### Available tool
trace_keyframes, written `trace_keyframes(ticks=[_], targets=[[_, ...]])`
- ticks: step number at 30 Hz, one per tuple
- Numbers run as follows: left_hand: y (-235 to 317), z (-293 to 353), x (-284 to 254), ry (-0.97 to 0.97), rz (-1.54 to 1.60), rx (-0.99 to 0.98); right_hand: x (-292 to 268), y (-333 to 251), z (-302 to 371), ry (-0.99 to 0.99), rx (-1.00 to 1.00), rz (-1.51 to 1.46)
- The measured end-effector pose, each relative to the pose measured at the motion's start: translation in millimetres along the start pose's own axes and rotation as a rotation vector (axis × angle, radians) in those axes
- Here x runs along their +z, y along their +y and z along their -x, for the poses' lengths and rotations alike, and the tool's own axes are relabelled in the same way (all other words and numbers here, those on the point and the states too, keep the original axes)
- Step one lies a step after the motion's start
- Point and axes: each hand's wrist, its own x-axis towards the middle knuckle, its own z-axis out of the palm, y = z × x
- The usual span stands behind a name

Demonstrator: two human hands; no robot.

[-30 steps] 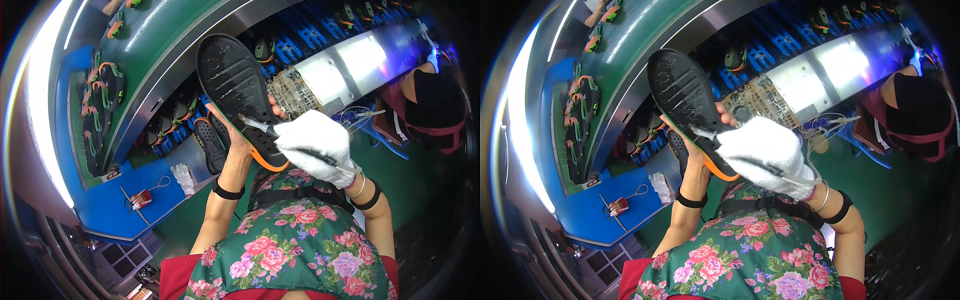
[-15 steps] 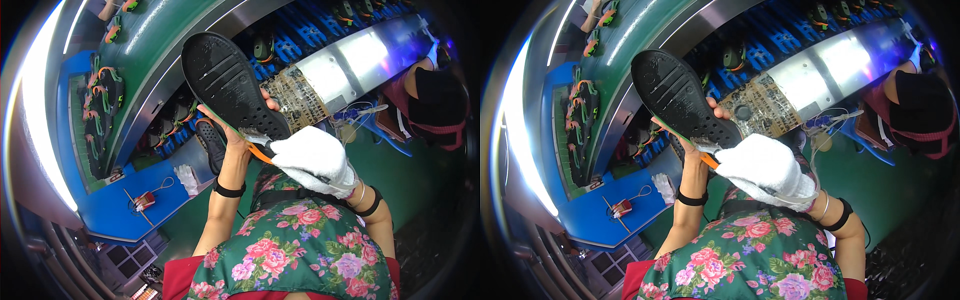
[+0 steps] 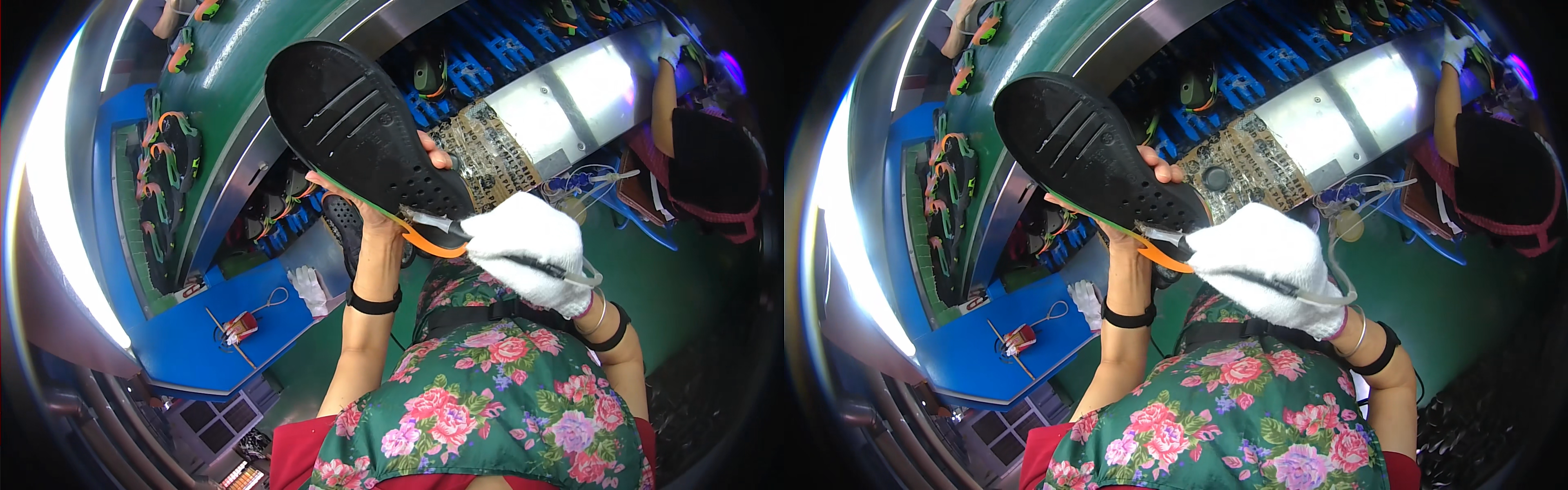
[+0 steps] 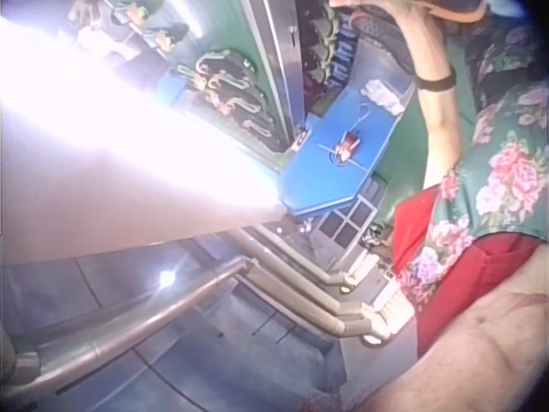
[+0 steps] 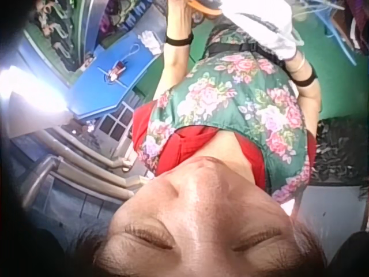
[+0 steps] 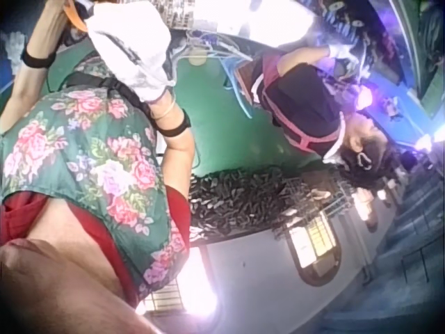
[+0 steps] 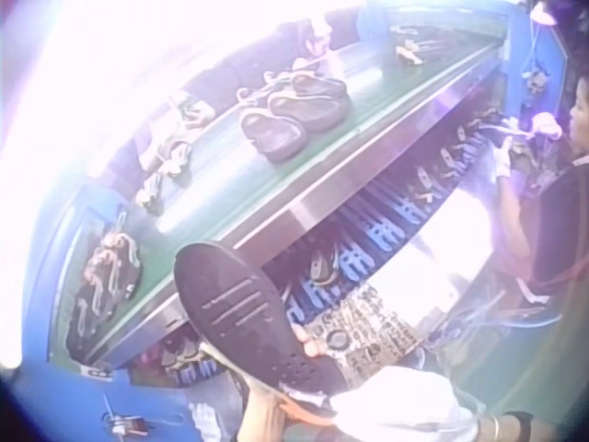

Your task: Applying a liquid adhesive to shoe soles using a brush on an assembly line.

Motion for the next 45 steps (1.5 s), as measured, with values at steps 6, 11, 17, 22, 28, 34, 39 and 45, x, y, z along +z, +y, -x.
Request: trace_keyframes(ticks=[6,11,17,22,28,34,39,45], targets=[[3.0,-5.6,1.0,-0.054,-0.050,-0.002,-1.9,4.8,3.3,0.029,0.104,-0.056],[5.4,-9.2,6.4,-0.069,-0.029,-0.035,-3.1,-1.4,3.9,-0.008,0.058,-0.014],[5.6,-11.7,3.3,-0.126,-0.094,-0.043,-6.2,-3.2,4.2,0.015,0.046,0.003],[6.6,-12.6,11.0,-0.103,-0.096,-0.032,-7.8,-7.4,4.7,-0.002,0.037,-0.020],[4.1,-11.0,5.1,-0.101,-0.058,-0.069,-6.8,-14.0,8.7,-0.077,-0.031,0.052],[-0.4,-10.3,-8.3,-0.083,-0.059,-0.094,-6.8,-22.0,7.8,-0.031,-0.033,0.043],[-5.6,-12.2,-1.8,-0.029,-0.084,-0.076,-4.7,-16.1,14.9,0.011,0.028,0.048],[-11.1,-11.0,-2.9,-0.004,-0.059,-0.084,-10.0,-9.4,16.9,0.117,0.111,-0.104]])
